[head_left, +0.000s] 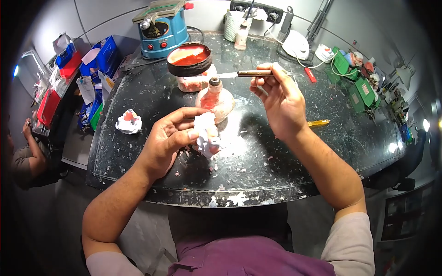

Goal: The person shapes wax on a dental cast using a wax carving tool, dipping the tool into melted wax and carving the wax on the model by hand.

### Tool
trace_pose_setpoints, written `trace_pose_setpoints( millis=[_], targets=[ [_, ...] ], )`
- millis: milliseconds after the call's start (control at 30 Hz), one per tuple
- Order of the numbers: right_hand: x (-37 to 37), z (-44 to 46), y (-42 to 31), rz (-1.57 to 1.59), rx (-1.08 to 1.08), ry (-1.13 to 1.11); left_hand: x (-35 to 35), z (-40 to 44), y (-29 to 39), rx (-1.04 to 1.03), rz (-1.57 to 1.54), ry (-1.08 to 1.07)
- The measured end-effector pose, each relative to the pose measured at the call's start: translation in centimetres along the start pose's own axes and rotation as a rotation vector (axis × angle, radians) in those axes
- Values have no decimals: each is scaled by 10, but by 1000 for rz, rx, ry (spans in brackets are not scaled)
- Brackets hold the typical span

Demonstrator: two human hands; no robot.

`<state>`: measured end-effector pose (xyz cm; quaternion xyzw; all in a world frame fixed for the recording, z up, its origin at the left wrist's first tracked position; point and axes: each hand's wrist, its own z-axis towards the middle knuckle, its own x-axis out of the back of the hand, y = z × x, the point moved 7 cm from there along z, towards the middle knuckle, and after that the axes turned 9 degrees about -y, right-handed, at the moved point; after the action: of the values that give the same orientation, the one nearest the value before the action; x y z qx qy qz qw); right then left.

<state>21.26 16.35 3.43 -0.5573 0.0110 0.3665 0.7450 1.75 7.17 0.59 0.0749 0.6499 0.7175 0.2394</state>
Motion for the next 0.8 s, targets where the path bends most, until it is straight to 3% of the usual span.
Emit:
trace_pose_setpoints(
  millis=[400, 800],
  targets=[
    [-35, -27, -18, -147, 111, -199, -5, -2, 3, 27, 5, 59],
    [-36, -28, -28, -309, 184, -130, -6, -1, 4, 12, 63, 68]
  ],
)
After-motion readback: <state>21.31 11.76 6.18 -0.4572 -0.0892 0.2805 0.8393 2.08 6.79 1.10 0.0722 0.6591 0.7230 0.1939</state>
